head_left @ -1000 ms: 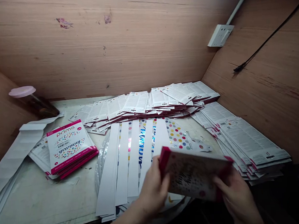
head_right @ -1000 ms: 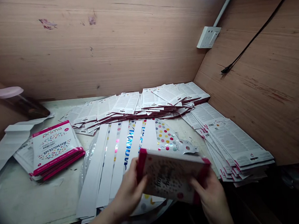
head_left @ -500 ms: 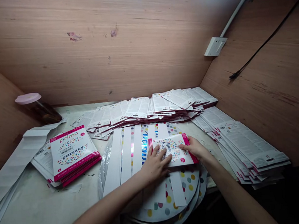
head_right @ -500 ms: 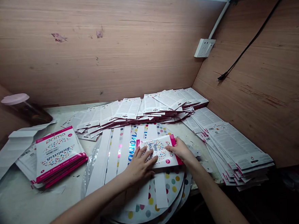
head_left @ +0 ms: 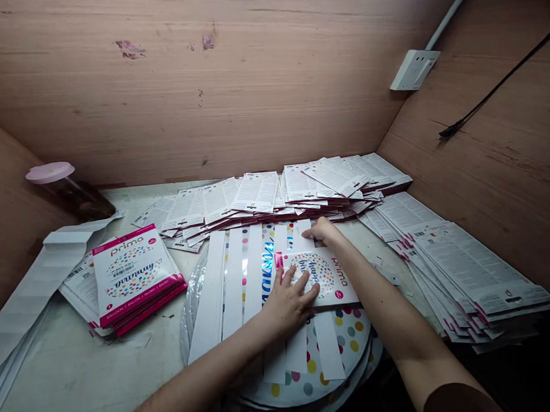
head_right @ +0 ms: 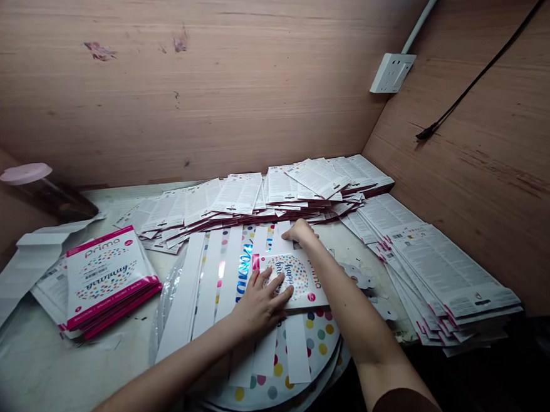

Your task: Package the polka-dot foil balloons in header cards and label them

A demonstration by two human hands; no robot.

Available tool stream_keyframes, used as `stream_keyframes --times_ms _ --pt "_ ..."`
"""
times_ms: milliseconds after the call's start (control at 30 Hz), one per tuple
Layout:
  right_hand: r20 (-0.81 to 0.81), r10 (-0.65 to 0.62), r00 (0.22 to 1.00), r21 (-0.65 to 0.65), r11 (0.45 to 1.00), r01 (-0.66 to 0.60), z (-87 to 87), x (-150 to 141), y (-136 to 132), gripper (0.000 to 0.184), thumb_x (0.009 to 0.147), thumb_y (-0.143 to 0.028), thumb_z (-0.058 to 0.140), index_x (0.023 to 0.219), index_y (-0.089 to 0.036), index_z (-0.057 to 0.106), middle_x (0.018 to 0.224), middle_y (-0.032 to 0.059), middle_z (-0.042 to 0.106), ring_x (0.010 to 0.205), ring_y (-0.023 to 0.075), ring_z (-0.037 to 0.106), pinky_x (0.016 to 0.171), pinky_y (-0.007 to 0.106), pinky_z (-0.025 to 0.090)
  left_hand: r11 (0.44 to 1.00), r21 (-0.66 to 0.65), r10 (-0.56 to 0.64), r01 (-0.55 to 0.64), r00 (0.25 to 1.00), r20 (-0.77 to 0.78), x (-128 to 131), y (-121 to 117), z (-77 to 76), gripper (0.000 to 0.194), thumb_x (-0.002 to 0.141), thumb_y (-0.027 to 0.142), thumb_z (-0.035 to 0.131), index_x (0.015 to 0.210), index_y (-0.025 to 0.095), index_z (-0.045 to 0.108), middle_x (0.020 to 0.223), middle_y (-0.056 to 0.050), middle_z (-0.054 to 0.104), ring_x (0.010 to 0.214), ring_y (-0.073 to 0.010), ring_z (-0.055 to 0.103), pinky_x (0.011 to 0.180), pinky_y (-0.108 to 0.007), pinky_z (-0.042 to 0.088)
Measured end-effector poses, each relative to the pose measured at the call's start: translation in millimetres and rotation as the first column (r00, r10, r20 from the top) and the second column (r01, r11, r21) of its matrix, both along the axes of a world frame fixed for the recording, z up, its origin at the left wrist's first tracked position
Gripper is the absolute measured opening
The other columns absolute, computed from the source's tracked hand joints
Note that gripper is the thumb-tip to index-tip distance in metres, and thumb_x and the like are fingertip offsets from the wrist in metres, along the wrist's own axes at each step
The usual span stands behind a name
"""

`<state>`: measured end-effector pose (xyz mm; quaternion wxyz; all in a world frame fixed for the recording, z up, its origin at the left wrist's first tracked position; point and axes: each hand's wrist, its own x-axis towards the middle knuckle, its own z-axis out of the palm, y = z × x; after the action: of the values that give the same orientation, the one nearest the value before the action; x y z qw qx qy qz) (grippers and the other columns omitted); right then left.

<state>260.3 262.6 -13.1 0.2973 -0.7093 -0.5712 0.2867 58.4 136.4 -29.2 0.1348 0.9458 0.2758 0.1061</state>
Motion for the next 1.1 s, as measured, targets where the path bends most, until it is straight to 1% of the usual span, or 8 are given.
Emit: stream_keyframes --times_ms 167,300,433,600,767,933,1033,1100 --pt "0.007 0.093 0.996 0.160 0.983 -0.093 10.9 9 -41 0.015 0.085 -0.029 0.064 0.079 -0.016 0.061 0.072 0.0009 0.066 0.067 0.0160 0.063 0.065 0.029 0.053 0.999 0.004 -0.043 0.042 0.998 0.044 -2 5 1.1 0.057 0.079 0.035 0.073 0.132 0.026 0.053 0.137 -0.015 0.050 0.129 -0.0455 0.039 0.104 -0.067 0.031" --pt "0.080 0.207 0.975 0.334 0.916 -0.221 9.7 11 -106 0.009 0.084 -0.022 0.057 0.080 -0.022 0.064 0.089 0.0039 0.072 0.090 0.0218 0.067 0.086 0.038 0.053 0.997 0.030 -0.070 0.068 0.995 0.073 -3 7 -1.4 0.056 0.081 0.035 0.070 0.132 0.024 0.051 0.136 -0.016 0.050 0.127 -0.0424 0.040 0.105 -0.062 0.031" --pt "0.161 0.271 0.949 0.408 0.857 -0.314 -10.4 7 -146 0.019 0.088 -0.021 0.051 0.084 -0.024 0.069 0.104 0.0059 0.074 0.106 0.0250 0.066 0.104 0.048 0.046 0.999 0.023 -0.030 0.029 0.998 0.059 0 6 -2.7 0.052 0.082 0.038 0.068 0.126 0.015 0.054 0.136 -0.022 0.049 0.125 -0.0420 0.042 0.106 -0.058 0.033" --pt "0.214 0.262 0.941 0.433 0.838 -0.332 -27.9 1 -159 0.023 0.093 -0.021 0.049 0.100 -0.024 0.071 0.116 0.0076 0.071 0.120 0.0268 0.060 0.108 0.052 0.044 1.000 -0.019 -0.016 0.017 0.999 0.035 4 7 -3.7 0.070 0.084 0.042 0.064 0.142 0.015 0.038 0.154 -0.021 0.032 0.130 -0.0405 0.040 0.108 -0.055 0.029" --pt "0.252 0.256 0.933 0.456 0.819 -0.348 -24.4 -1 -182 0.025 0.094 -0.023 0.049 0.108 -0.022 0.070 0.119 0.0097 0.069 0.120 0.0271 0.060 0.104 0.050 0.049 0.997 0.025 -0.067 0.068 0.997 -0.042 2 9 -1.3 0.071 0.085 0.045 0.061 0.143 0.012 0.039 0.152 -0.019 0.037 0.127 -0.0392 0.043 0.109 -0.051 0.028" --pt "0.266 0.208 0.941 0.481 0.818 -0.316 -22.9 9 -199 0.022 0.094 -0.029 0.051 0.106 -0.025 0.069 0.114 0.0071 0.070 0.110 0.0258 0.065 0.096 0.047 0.053 0.994 0.096 -0.038 0.042 0.998 -0.040 8 8 0.8 0.075 0.084 0.050 0.060 0.142 0.007 0.041 0.144 -0.024 0.044 0.123 -0.0403 0.046 0.105 -0.049 0.033" --pt "0.269 0.223 0.937 0.514 0.789 -0.335 -28.8 18 -200 0.023 0.092 -0.040 0.055 0.101 -0.026 0.071 0.109 0.0065 0.071 0.102 0.0279 0.066 0.092 0.048 0.052 0.986 0.164 -0.006 0.016 0.998 -0.057 6 -5 13.4 0.079 0.087 0.055 0.056 0.149 0.012 0.031 0.138 -0.022 0.050 0.122 -0.0374 0.049 0.103 -0.048 0.034" --pt "0.219 0.239 0.946 0.542 0.777 -0.321 -33.3 19 -194 0.029 0.085 -0.052 0.061 0.096 -0.028 0.073 0.102 0.0059 0.072 0.092 0.0299 0.067 0.090 0.051 0.050 0.966 0.256 0.059 -0.038 0.996 -0.073 -5 -23 29.7 0.080 0.087 0.060 0.054 0.151 0.019 0.030 0.144 -0.020 0.044 0.127 -0.0405 0.046 0.107 -0.055 0.027"
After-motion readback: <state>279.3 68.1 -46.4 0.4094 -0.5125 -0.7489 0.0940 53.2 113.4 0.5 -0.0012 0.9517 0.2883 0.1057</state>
